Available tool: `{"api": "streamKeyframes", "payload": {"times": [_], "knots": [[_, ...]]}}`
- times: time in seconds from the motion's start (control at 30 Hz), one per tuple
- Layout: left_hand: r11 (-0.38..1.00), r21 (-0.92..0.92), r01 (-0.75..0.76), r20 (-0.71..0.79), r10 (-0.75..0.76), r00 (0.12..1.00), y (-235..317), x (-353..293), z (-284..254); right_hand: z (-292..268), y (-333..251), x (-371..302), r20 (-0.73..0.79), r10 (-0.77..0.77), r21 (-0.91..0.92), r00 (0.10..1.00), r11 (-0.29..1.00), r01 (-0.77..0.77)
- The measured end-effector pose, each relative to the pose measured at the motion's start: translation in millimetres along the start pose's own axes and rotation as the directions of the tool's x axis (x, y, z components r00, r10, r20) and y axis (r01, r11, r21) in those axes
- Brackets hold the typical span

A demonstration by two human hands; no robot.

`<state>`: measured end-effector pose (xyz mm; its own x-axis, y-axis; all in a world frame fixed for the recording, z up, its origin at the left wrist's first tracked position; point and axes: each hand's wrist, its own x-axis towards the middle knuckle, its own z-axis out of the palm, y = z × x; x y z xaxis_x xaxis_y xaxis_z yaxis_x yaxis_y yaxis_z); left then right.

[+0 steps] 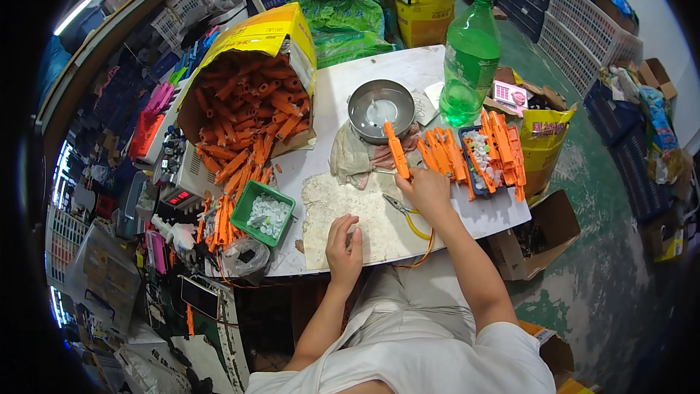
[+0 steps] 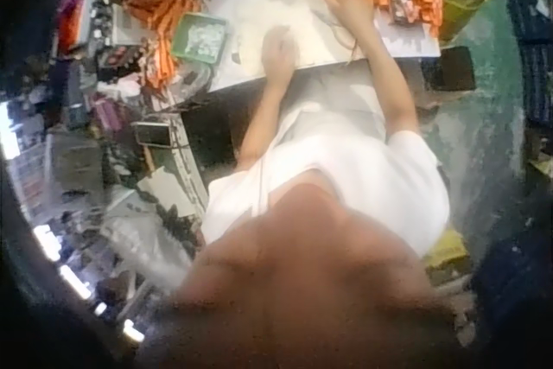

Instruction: The person assembles orange plastic components at a cluttered workbench. They use a screwdriver to manipulate internal parts and pliers to cut or adjust small white pieces, then insert these into the orange housing. The person handles the items one at a time, repeating the process for multiple units.

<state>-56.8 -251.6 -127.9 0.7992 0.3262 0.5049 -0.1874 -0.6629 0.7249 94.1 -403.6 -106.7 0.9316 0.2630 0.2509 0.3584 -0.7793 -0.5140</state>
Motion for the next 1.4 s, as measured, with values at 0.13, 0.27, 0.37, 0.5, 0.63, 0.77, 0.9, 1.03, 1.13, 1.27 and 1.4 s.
{"api": "streamKeyframes", "payload": {"times": [0.13,0.27,0.37,0.5,0.63,0.77,0.9,1.03,1.13,1.27,1.4], "knots": [[1.0,0.008,-0.018,0.009,0.018,1.0,0.5,1.5,-0.8,3.2,2.0,0.5,-0.008,-0.005,-0.003,1.0,1.0,0.005],[1.0,0.004,-0.027,0.025,0.026,0.999,-0.8,1.0,-1.3,2.1,1.2,-0.4,-0.016,-0.013,-0.001,1.0,1.0,0.013],[0.999,0.004,-0.042,0.025,0.042,0.999,0.9,1.9,-1.3,3.0,3.0,-0.8,-0.032,-0.013,0.005,0.999,1.0,0.013],[0.998,0.005,-0.055,0.012,0.055,0.998,0.3,2.1,-1.4,0.1,-1.2,-0.9,-0.03,-0.01,-0.017,1.0,1.0,0.009],[0.999,0.012,-0.049,0.027,0.049,0.998,2.7,1.0,-4.2,1.2,-5.0,-5.4,-0.127,-0.03,0.179,0.991,0.982,0.052],[0.999,-0.015,-0.045,0.031,0.046,0.998,1.1,1.9,1.3,-3.7,-9.4,-10.3,-0.2,-0.193,0.315,0.96,0.915,0.25],[0.994,0.03,-0.101,0.018,0.1,0.995,0.3,2.3,1.8,-14.9,-28.6,-22.3,-0.229,-0.51,0.252,0.829,0.792,0.557],[0.988,-0.111,-0.105,0.015,0.107,0.994,-7.1,-1.5,-2.3,-23.9,-54.4,-48.6,-0.159,-0.706,0.25,0.69,0.647,0.72],[0.875,-0.481,0.053,0.092,-0.009,0.996,-11.7,-20.4,-12.7,-32.5,-74.7,-71.4,-0.109,-0.757,0.29,0.644,0.595,0.75],[0.498,-0.846,0.191,0.135,-0.147,0.98,15.1,-62.1,-38.0,-27.4,-78.8,-106.6,0.005,-0.767,0.403,0.641,0.588,0.701],[0.388,-0.902,0.191,0.048,-0.349,0.936,35.5,-98.3,-57.0,-20.7,-80.8,-121.5,0.154,-0.799,0.412,0.581,0.587,0.697]]}}
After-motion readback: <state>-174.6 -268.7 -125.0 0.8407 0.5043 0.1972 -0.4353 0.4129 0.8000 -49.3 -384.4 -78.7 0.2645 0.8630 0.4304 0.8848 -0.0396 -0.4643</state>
